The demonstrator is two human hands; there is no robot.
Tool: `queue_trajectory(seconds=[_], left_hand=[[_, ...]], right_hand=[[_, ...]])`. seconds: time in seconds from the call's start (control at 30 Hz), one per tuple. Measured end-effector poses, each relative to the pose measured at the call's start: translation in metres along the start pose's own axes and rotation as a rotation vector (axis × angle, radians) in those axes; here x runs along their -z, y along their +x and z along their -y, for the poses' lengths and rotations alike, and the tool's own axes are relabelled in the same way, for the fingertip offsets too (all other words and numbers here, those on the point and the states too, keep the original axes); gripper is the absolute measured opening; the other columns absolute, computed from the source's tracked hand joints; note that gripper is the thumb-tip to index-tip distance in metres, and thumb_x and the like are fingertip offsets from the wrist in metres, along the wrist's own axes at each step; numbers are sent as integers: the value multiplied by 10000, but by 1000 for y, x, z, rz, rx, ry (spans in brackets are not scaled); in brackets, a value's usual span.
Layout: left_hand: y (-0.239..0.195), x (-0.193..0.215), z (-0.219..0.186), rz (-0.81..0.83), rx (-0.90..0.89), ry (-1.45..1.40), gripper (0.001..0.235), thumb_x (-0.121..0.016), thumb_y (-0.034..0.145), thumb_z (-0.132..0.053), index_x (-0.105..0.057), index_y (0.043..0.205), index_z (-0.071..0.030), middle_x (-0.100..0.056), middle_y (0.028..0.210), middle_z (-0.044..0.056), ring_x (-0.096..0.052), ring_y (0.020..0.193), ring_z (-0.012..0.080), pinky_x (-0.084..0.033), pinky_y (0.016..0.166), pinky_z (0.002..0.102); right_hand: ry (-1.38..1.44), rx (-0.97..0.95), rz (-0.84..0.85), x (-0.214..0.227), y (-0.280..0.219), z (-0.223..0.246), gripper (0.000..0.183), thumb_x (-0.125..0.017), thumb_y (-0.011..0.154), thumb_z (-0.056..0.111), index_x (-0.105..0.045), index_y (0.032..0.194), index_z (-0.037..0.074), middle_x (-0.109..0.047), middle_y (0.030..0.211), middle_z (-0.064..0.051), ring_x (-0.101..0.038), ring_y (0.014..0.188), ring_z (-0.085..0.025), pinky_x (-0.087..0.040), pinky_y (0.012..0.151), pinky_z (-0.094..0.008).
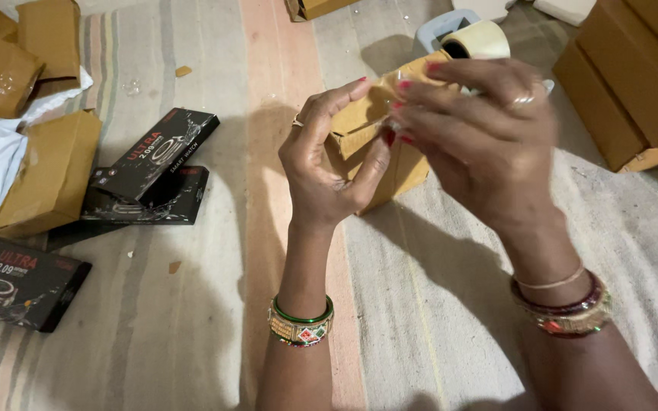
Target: The person unpacks smartwatch boxes, places the watches and accessories into cardboard shipping boxes, and seals them with packing tape. They repeat this process for multiple units.
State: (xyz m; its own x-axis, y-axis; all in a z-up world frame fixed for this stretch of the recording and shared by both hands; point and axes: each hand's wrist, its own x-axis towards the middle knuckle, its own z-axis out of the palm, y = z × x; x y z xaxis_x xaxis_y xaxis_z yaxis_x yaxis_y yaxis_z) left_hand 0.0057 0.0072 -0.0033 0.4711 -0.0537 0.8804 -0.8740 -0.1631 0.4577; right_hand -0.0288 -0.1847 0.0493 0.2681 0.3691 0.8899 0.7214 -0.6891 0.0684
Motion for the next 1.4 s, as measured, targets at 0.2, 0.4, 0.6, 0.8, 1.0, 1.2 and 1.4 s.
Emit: queue_trajectory(seconds=[0.2, 0.4, 0.6, 0.8, 1.0, 1.2, 1.4], left_hand=[[1, 2, -6, 25, 13, 7, 476, -810, 886, -30, -632, 1327, -11, -714, 1185, 120, -710, 1106, 171, -574, 1000, 278], [3, 5, -7, 38, -55, 16, 432, -832, 885, -43, -647, 1276, -33, -712, 1177, 121, -710, 1080, 183, -566, 982, 283], [6, 0, -6, 18, -51, 41, 426, -854, 904, -116, -625, 1256, -44, -710, 1164, 96, -729, 1044, 170, -600, 918, 282], [4, -12, -11, -19, -59, 208, 340, -890, 902, -197, -730, 1193, -125, -598, 1182, 108, -654, 1053, 155, -612, 843, 268], [-1, -7, 0, -12, -23, 296, 269, -883, 921, -221, -752, 1141, -136, -637, 1173, 51, -647, 1092, 150, -618, 880, 269], [-1, 4, 19, -170, 104, 46, 470, -839, 962, -279, -618, 1342, -114, -648, 1192, 65, -664, 1103, 153, -642, 940, 292], [0, 25, 41, -351, 293, -76, 762, -628, 1024, -509, -365, 1560, -35, -659, 968, 56, -694, 959, 134, -563, 954, 271]], right_hand=[[64, -144, 33, -4, 4, 6, 128, -818, 881, 99, -792, 1006, 108, -769, 1082, -18, -683, 1157, -220, -448, 1115, -494], [473, -234, -82, -7, -9, -17, 242, -809, 888, 243, -736, 1116, 208, -523, 1432, -59, -500, 1346, -288, -530, 1103, -419], [858, -504, -25, -18, -26, -39, 243, -830, 931, 127, -745, 1159, 116, -586, 1467, -89, -648, 1272, -201, -601, 1024, -366], [925, -516, -13, -25, -39, -41, 279, -829, 952, 76, -734, 1212, 43, -644, 1317, -99, -634, 1245, -167, -613, 1048, -313], [883, -444, -17, -32, -40, -41, 477, -824, 972, 130, -579, 1378, 79, -616, 1385, -82, -619, 1300, -181, -585, 1092, -341], [686, -765, 516, -46, -35, -37, 716, -844, 787, 120, -495, 1411, 85, -646, 1297, -91, -643, 1179, -221, -576, 979, -401], [358, -903, 446, -72, -41, -23, 522, -837, 871, 203, -591, 1317, 85, -646, 1237, -123, -685, 980, -293, -614, 886, -411]])
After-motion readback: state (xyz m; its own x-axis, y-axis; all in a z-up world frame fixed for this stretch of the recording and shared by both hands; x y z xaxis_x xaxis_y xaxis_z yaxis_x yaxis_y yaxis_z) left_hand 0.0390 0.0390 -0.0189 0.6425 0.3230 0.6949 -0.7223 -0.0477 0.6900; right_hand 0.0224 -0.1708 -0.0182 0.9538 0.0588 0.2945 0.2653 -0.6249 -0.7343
